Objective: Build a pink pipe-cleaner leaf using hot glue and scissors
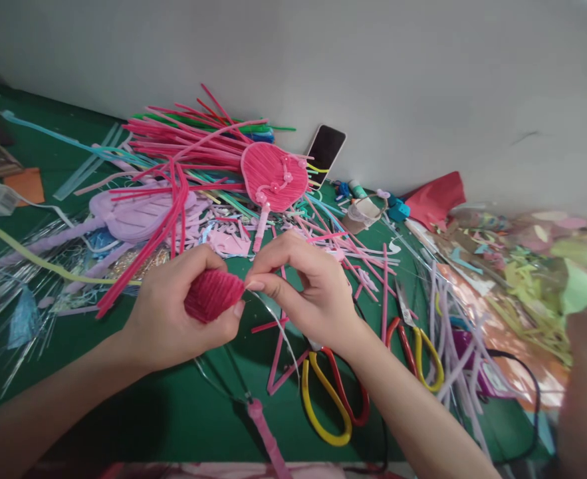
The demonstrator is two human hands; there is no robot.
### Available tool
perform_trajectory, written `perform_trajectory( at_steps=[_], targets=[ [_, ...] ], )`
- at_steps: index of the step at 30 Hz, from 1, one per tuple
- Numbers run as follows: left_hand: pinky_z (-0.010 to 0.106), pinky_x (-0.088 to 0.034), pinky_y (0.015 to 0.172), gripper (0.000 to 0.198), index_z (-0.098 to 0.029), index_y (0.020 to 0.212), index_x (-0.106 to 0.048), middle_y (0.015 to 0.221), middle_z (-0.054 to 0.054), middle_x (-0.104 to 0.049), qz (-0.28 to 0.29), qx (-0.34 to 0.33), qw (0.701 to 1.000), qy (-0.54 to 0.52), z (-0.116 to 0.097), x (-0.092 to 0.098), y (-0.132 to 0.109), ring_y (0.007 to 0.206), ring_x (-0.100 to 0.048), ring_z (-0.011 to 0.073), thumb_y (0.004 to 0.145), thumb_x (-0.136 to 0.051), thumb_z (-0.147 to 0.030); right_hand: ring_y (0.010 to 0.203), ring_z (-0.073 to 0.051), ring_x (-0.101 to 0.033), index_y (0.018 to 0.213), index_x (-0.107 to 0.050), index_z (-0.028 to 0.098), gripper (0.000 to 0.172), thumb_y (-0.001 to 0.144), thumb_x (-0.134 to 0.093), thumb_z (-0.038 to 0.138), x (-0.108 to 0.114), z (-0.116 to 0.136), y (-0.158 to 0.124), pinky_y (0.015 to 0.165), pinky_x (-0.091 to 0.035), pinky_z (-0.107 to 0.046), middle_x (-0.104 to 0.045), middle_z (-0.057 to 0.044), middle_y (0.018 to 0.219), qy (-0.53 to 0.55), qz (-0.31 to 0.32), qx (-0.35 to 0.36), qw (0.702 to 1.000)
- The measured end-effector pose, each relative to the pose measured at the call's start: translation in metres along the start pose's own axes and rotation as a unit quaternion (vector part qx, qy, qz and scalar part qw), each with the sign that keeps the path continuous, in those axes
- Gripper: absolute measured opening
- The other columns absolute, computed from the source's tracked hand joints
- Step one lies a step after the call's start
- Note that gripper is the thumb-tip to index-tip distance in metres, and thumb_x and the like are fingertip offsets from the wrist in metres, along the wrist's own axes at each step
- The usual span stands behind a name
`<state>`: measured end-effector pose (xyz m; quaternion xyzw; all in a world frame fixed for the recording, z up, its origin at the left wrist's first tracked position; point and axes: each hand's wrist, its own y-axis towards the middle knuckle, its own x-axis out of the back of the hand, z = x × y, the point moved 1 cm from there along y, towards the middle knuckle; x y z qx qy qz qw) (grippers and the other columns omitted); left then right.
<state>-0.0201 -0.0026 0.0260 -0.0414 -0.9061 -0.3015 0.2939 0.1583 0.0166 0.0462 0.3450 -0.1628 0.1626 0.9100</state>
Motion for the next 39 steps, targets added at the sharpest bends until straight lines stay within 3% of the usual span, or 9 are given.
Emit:
perform_trajectory(
  at_steps=[5,12,20,32,39],
  targets=[
    [0.025,-0.038,0.054,0.023,-0.023,0.075,-0.043,0.067,-0.006,-0.050,0.010,0.021,0.999,-0.032,-0.001,0.002,0.002,0.055,-0.045,0.0112,0.070,-0.066,-0.024,0.072,-0.017,-0.060,0.083,-0.064,0.024,0.007,0.087,-0.067,0.020,-0.001,-0.001,-0.001,0.070,-0.050,-0.035,-0.066,-0.001,0.076,-0.003,0.001,-0.008,1.000],
    [0.023,-0.039,0.054,0.015,-0.021,0.080,-0.051,0.069,-0.006,-0.052,0.119,0.068,0.977,-0.164,0.002,0.012,0.008,0.058,-0.048,0.0101,0.081,-0.064,-0.029,0.073,-0.016,-0.060,0.083,-0.064,0.023,0.008,0.087,-0.067,0.017,0.000,0.001,-0.002,0.070,-0.049,-0.033,-0.065,0.000,0.077,0.002,0.009,-0.007,1.000],
    [0.023,-0.040,0.055,0.013,-0.021,0.079,-0.052,0.071,-0.005,-0.054,0.115,0.067,0.977,-0.168,0.004,0.013,0.007,0.059,-0.051,0.0103,0.082,-0.063,-0.027,0.072,-0.016,-0.061,0.083,-0.065,0.023,0.006,0.087,-0.068,0.020,0.000,0.003,-0.001,0.069,-0.050,-0.033,-0.067,0.000,0.076,-0.006,0.000,-0.006,1.000],
    [0.024,-0.041,0.055,0.013,-0.021,0.080,-0.052,0.071,-0.005,-0.052,0.114,0.079,0.973,-0.187,0.005,0.014,0.005,0.061,-0.050,0.0116,0.083,-0.064,-0.028,0.080,-0.014,-0.063,0.092,-0.067,0.023,0.007,0.087,-0.067,0.018,-0.004,0.010,-0.004,0.073,-0.051,-0.029,-0.069,-0.001,0.084,0.018,-0.018,-0.064,0.998],
    [0.022,-0.044,0.058,0.013,-0.021,0.087,-0.056,0.078,-0.004,-0.056,0.146,0.103,0.951,-0.252,0.010,0.016,0.005,0.066,-0.054,0.0116,0.086,-0.066,-0.030,0.082,-0.014,-0.063,0.090,-0.066,0.023,0.007,0.087,-0.068,0.017,-0.005,0.010,-0.005,0.076,-0.051,-0.029,-0.068,0.001,0.084,0.044,-0.014,-0.071,0.996]
  ],
)
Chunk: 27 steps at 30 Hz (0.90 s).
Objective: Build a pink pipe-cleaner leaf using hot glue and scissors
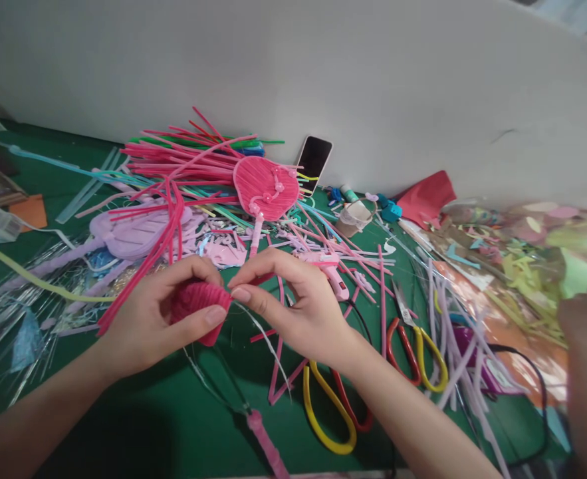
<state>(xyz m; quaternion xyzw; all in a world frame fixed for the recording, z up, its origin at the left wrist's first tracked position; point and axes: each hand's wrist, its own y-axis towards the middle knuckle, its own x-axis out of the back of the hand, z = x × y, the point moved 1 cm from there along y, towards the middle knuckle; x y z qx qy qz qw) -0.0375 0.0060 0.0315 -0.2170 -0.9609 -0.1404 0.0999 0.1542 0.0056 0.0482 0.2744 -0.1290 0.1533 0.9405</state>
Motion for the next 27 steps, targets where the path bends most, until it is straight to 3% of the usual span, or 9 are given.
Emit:
perform_trajectory(
  at_steps=[6,27],
  targets=[
    [0.020,-0.045,0.065,0.010,-0.022,0.092,-0.063,0.082,-0.004,-0.060,0.040,0.032,0.997,-0.056,0.0011,0.0044,0.0003,0.073,-0.057,0.0112,0.088,-0.067,-0.030,0.081,-0.013,-0.060,0.091,-0.065,0.022,0.008,0.089,-0.066,0.015,0.0015,0.0021,0.0013,0.075,-0.049,-0.028,-0.066,0.000,0.084,-0.001,0.030,-0.005,1.000],
    [0.021,-0.045,0.065,0.008,-0.023,0.089,-0.065,0.081,-0.004,-0.061,0.040,0.036,0.996,-0.069,0.0018,0.0051,0.0014,0.073,-0.056,0.0119,0.086,-0.068,-0.030,0.083,-0.011,-0.059,0.091,-0.065,0.022,0.009,0.088,-0.066,0.013,-0.0015,0.0028,-0.0008,0.077,-0.048,-0.025,-0.065,0.002,0.085,0.038,0.030,-0.041,0.998]
  ],
)
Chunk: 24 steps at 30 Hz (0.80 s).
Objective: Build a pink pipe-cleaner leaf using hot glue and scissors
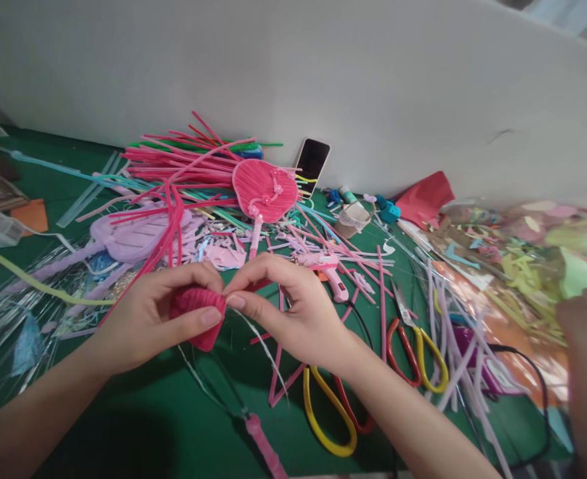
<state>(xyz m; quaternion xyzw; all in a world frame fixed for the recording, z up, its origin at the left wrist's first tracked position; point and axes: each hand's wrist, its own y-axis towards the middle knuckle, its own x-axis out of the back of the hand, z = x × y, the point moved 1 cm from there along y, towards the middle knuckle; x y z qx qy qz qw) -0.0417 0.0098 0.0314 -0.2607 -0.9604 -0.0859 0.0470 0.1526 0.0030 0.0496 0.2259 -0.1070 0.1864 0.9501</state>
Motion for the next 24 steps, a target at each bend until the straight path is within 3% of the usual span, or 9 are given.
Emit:
perform_trajectory(
  at_steps=[6,15,21,24],
  targets=[
    [0.021,-0.044,0.064,0.006,-0.022,0.087,-0.063,0.079,-0.004,-0.059,-0.002,-0.002,1.000,0.005,-0.002,0.000,-0.001,0.071,-0.054,0.0114,0.086,-0.067,-0.028,0.079,-0.010,-0.062,0.089,-0.068,0.024,0.004,0.086,-0.070,0.021,-0.008,-0.001,-0.004,0.070,-0.051,-0.022,-0.066,0.001,0.084,0.068,-0.044,-0.060,0.995],
    [0.020,-0.042,0.061,0.004,-0.022,0.085,-0.063,0.077,-0.005,-0.056,-0.001,-0.011,1.000,-0.008,-0.003,0.001,-0.002,0.068,-0.052,0.0103,0.087,-0.065,-0.024,0.074,-0.009,-0.062,0.088,-0.067,0.025,0.004,0.086,-0.070,0.024,-0.028,-0.005,-0.016,0.066,-0.052,-0.020,-0.065,0.002,0.083,0.203,-0.126,-0.133,0.962],
    [0.020,-0.042,0.061,0.003,-0.021,0.084,-0.062,0.077,-0.004,-0.057,-0.007,-0.016,1.000,-0.005,-0.004,0.002,-0.001,0.068,-0.054,0.0104,0.086,-0.065,-0.021,0.079,-0.010,-0.063,0.087,-0.067,0.024,0.006,0.086,-0.068,0.019,-0.043,-0.007,-0.022,0.070,-0.054,-0.021,-0.065,0.001,0.085,0.163,-0.201,-0.086,0.962],
    [0.022,-0.043,0.062,0.004,-0.020,0.083,-0.063,0.078,-0.003,-0.059,-0.014,-0.018,1.000,0.003,-0.005,0.002,-0.001,0.069,-0.055,0.0118,0.085,-0.066,-0.021,0.084,-0.012,-0.064,0.088,-0.069,0.025,0.009,0.086,-0.068,0.016,-0.044,-0.007,-0.024,0.073,-0.054,-0.024,-0.066,0.000,0.088,0.103,-0.204,-0.057,0.972]
  ],
)
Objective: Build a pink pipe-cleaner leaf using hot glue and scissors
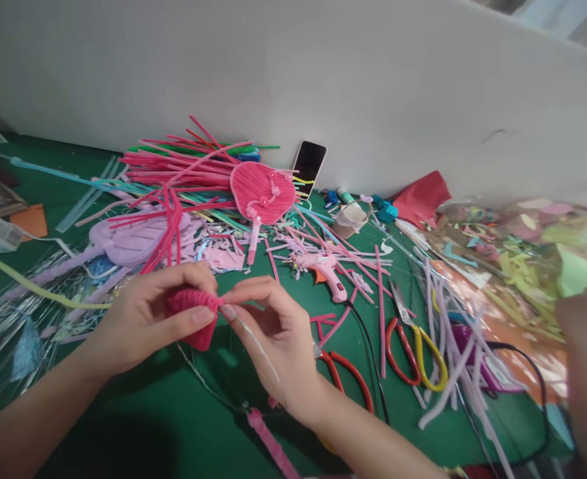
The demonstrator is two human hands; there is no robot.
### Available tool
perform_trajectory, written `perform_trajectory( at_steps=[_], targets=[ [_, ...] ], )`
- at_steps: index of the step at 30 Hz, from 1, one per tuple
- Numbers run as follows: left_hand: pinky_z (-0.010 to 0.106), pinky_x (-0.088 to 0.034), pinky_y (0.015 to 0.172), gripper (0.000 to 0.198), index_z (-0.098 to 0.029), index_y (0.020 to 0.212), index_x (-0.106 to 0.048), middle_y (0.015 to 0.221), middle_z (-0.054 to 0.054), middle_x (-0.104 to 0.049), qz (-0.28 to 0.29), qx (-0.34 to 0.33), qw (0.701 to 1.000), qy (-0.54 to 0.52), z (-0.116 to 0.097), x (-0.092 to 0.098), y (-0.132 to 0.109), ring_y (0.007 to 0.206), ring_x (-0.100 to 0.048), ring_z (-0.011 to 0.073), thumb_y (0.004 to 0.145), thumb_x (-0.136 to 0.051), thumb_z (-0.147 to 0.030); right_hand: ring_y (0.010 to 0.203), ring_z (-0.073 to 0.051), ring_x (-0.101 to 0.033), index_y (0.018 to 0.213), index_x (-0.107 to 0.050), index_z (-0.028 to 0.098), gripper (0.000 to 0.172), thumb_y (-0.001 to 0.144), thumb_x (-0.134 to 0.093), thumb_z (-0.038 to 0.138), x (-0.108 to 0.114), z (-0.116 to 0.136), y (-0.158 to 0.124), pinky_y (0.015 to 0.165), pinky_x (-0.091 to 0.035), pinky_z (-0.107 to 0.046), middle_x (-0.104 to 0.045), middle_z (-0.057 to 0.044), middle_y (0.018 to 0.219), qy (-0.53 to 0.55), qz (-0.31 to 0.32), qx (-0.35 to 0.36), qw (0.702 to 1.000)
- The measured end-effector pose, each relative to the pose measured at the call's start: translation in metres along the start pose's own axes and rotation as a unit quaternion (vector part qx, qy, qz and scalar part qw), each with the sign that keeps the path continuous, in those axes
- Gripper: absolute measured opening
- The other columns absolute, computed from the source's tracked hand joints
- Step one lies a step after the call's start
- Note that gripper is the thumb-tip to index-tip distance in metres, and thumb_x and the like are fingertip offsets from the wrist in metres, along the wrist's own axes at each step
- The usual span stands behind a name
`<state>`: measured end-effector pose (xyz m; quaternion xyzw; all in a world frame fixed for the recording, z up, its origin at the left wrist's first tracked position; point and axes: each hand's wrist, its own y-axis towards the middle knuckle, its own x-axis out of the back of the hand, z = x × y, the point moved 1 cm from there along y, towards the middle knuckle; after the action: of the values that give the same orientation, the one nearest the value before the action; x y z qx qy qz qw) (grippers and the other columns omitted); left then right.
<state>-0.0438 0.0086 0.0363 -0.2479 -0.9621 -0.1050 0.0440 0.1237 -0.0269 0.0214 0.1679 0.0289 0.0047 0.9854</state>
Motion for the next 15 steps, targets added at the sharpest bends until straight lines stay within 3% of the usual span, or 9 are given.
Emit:
perform_trajectory(
  at_steps=[5,15],
  targets=[
    [0.023,-0.043,0.062,0.005,-0.021,0.082,-0.063,0.077,-0.003,-0.058,-0.010,-0.002,1.000,0.001,0.0016,0.0003,-0.0002,0.069,-0.054,0.0123,0.086,-0.066,-0.023,0.085,-0.016,-0.065,0.088,-0.071,0.027,0.014,0.083,-0.070,0.013,0.0040,-0.0006,-0.0025,0.072,-0.057,-0.029,-0.069,-0.003,0.089,-0.047,0.008,0.047,0.998],
    [0.020,-0.045,0.068,0.004,-0.022,0.087,-0.062,0.082,-0.004,-0.059,-0.025,-0.031,0.999,0.004,0.0070,0.0013,-0.0003,0.076,-0.057,0.0114,0.087,-0.067,-0.023,0.083,-0.017,-0.064,0.091,-0.069,0.026,0.018,0.083,-0.066,0.010,0.0096,-0.0015,-0.0023,0.071,-0.056,-0.032,-0.067,-0.004,0.091,-0.073,0.061,0.068,0.993]
  ],
)
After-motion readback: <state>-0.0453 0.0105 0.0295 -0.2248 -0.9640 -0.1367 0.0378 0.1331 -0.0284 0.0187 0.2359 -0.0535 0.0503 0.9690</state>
